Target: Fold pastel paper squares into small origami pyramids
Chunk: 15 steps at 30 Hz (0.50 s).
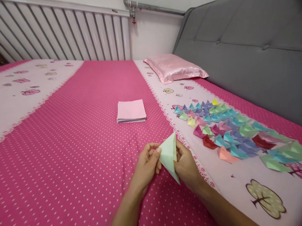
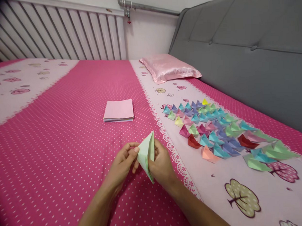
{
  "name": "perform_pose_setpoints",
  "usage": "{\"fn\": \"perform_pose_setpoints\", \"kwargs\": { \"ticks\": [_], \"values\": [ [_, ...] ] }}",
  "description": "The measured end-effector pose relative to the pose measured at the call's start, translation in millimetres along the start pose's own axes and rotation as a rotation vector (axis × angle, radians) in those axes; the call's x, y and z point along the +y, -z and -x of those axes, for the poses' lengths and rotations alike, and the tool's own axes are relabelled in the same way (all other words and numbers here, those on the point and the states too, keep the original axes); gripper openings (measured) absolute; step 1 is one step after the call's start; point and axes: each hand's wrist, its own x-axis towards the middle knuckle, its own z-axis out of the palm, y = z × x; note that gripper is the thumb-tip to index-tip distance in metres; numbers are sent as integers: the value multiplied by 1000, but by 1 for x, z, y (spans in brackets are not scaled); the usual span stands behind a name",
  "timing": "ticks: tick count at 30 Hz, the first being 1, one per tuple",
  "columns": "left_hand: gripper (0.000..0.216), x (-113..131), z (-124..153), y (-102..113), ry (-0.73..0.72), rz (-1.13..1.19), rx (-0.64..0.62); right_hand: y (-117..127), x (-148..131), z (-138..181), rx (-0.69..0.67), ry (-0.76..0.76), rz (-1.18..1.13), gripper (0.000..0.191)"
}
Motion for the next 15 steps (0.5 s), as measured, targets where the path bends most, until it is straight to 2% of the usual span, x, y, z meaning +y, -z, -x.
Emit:
{"fn": "perform_pose_setpoints", "kwargs": {
  "ticks": [3,7,11,13,15],
  "values": [
    [38,0,1,-6,22,12,23,0,6,0,124,43,94,28],
    [62,0,5,-20,28,105,51,4,7,-1,288,107,202,47],
    [97,-1,12,-29,74,41,-73,10,11,-3,380,138,257,46],
    [96,-4,14,-28,45,-18,-104,11,14,-4,383,160,262,44],
    [83,-8,14,-26,-15,-48,-64,11,16,-5,361,203,253,41]
  ]
}}
